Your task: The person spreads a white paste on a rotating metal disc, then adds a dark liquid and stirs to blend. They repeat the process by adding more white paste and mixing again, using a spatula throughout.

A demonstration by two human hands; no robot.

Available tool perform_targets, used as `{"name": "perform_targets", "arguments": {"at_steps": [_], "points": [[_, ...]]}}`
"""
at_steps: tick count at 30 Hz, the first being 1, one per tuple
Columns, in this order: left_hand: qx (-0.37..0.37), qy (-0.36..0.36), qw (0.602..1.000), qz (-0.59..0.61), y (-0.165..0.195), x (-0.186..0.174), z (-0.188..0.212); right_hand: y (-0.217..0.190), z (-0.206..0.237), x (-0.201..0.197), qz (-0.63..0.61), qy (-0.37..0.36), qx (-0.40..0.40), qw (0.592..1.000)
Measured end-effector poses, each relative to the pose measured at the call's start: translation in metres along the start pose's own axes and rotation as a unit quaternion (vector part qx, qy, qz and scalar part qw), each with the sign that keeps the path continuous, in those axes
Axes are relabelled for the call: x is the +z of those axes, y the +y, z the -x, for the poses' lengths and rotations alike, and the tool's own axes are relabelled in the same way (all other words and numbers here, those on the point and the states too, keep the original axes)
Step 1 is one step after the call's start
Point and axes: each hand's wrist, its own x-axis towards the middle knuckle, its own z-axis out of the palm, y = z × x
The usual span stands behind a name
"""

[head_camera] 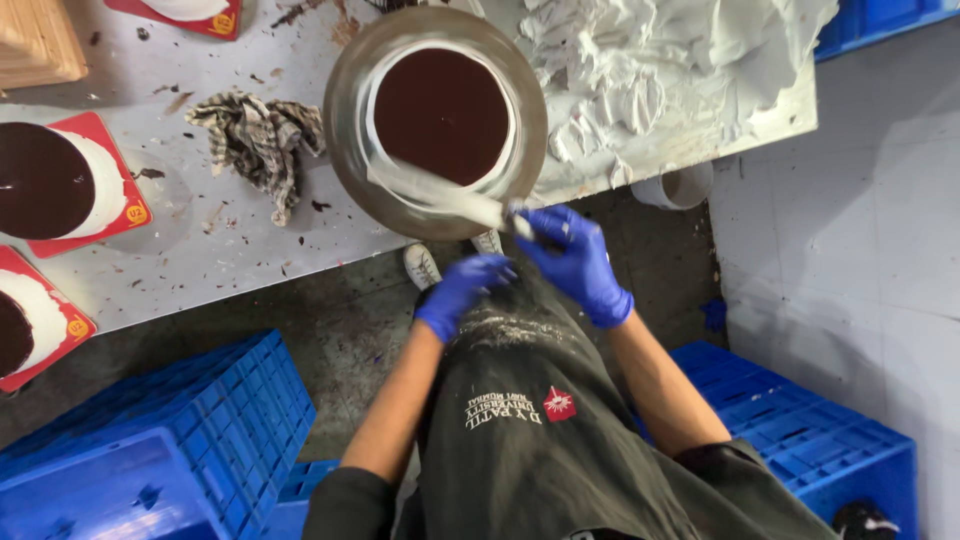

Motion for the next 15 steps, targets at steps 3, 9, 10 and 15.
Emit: {"name": "perform_targets", "arguments": {"at_steps": [3, 9, 10, 15], "points": [[0.122, 0.172, 0.972, 0.102, 0.041, -0.050, 0.007, 0.027, -0.077, -0.001, 0.034, 0.034, -0.016, 0.999], [0.216, 0.391, 0.881, 0.156, 0.122, -0.086, -0.008, 0.082, -0.270, 0.018, 0.192, 0.050, -0.174, 0.964], [0.228, 0.407, 0.877, 0.115, 0.132, -0.090, -0.013, 0.082, -0.280, 0.014, 0.230, 0.040, -0.186, 0.955], [0.218, 0.447, 0.865, -0.068, 0.173, -0.118, -0.037, 0.092, -0.208, -0.039, 0.255, -0.061, -0.093, 0.961]]}}
